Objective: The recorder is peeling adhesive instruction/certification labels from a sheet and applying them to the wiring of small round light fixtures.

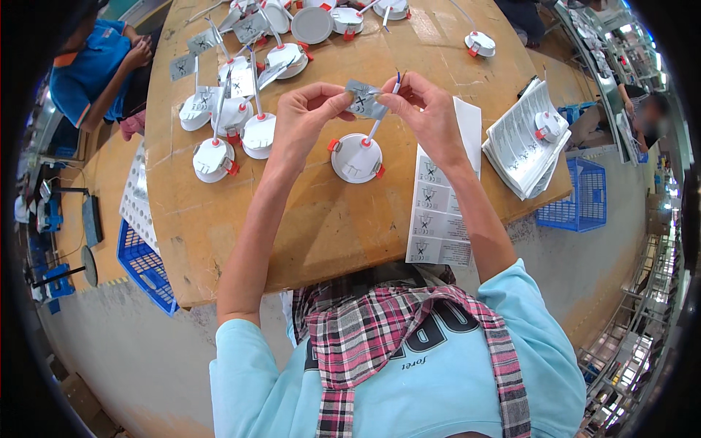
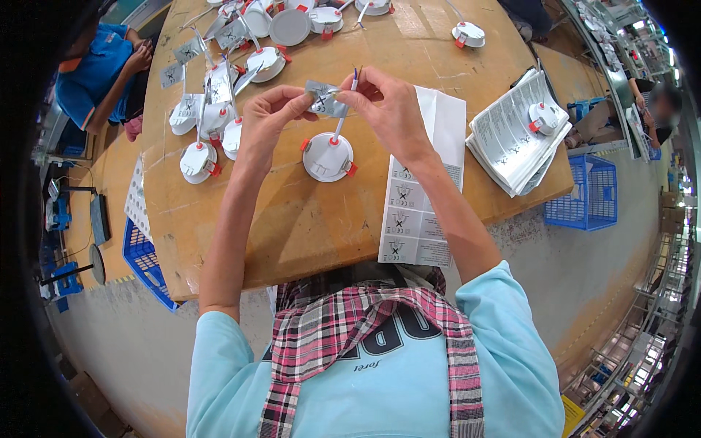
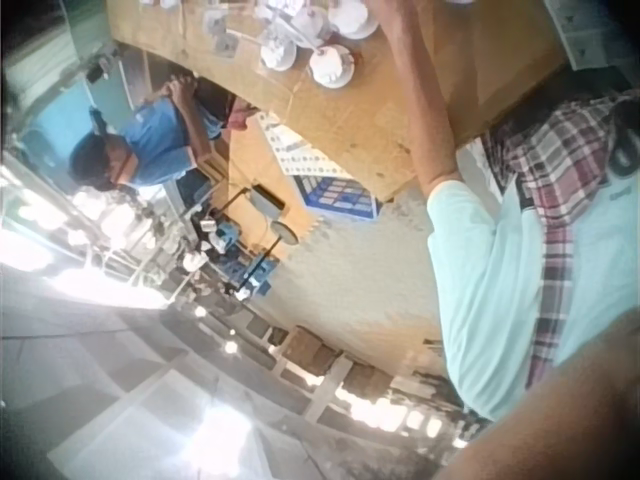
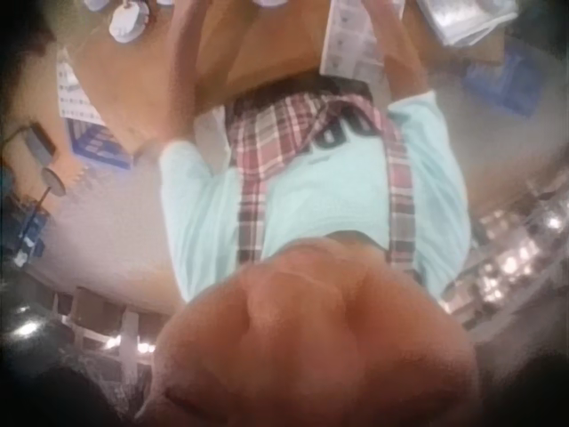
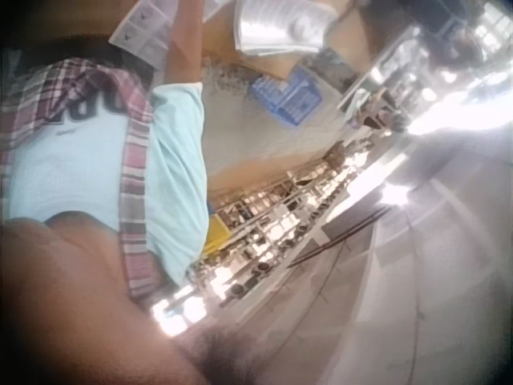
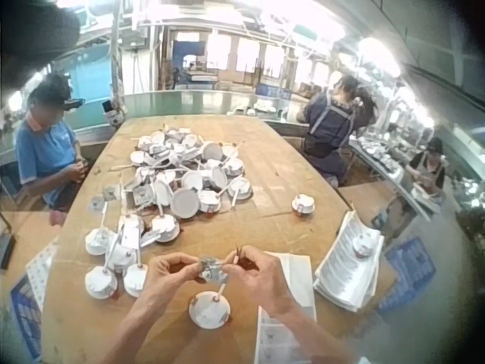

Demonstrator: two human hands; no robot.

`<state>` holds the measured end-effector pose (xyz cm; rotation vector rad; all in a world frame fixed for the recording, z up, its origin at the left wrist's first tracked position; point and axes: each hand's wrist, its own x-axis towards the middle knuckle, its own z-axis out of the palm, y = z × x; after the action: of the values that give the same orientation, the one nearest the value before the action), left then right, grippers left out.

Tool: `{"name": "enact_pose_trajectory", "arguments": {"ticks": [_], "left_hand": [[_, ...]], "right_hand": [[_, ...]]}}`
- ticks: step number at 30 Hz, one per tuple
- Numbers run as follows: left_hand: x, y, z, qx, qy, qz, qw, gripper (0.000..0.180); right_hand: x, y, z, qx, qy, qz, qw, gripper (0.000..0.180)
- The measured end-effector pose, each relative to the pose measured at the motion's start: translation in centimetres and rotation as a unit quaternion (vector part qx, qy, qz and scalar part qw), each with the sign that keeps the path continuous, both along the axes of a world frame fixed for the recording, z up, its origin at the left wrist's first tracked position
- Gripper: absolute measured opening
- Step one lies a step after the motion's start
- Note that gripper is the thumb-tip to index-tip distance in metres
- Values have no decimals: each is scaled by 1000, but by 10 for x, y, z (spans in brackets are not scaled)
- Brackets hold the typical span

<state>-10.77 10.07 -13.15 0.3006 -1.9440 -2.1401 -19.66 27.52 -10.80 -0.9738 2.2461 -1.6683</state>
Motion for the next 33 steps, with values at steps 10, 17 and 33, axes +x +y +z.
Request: {"name": "enact_pose_trajectory", "arguments": {"ticks": [10,17,33], "left_hand": [[4,4,2,7,3,-1,1000,20],[14,8,3,28,0,17,999,19],[7,9,-10,62,-1,12,998,14]], "right_hand": [[-7,4,-7,-32,-64,43,997,12],[-11,4,3,-8,-72,102,992,25],[-3,-5,-9,-42,-108,72,991,24]]}}
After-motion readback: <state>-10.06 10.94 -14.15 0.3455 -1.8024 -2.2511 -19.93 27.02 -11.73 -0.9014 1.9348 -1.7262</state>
